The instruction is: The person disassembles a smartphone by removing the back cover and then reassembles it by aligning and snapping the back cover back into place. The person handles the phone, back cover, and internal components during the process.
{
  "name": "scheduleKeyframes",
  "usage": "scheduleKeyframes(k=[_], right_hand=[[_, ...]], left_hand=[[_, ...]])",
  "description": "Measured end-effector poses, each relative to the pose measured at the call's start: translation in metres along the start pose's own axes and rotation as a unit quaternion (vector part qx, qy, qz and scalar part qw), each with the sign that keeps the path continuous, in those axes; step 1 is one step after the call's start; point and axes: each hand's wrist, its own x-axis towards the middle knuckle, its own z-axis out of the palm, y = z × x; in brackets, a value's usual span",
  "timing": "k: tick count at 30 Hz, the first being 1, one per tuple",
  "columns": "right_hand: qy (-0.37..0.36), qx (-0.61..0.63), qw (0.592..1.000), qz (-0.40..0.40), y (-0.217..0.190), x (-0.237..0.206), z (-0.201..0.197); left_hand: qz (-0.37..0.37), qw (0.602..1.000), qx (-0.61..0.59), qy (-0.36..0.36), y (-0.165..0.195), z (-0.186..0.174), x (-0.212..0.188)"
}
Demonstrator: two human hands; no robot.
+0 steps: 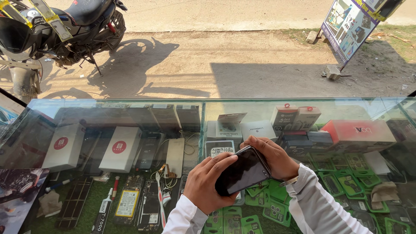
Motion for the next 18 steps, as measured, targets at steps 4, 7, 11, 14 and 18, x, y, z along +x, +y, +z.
scheduleKeyframes(k=[4,7,11,14,18], right_hand=[[-0.012,-0.021,1.0,-0.005,-0.002,-0.001,0.0],[-0.035,-0.008,0.999,-0.024,0.0,0.001,-0.002],[0.02,-0.009,1.0,0.013,0.006,0.005,-0.004],[-0.018,-0.004,1.0,-0.019,0.009,0.006,-0.008],[-0.024,0.002,0.999,-0.042,0.012,0.008,-0.012]], left_hand=[[-0.01,1.0,0.005,0.001,-0.001,0.001,-0.001],[-0.019,1.0,0.005,0.002,0.0,0.004,0.0],[-0.019,1.0,0.009,0.02,0.0,0.004,0.001],[-0.033,0.999,0.009,0.013,0.0,0.004,0.002],[-0.038,0.999,-0.023,0.027,0.002,0.003,0.002]])
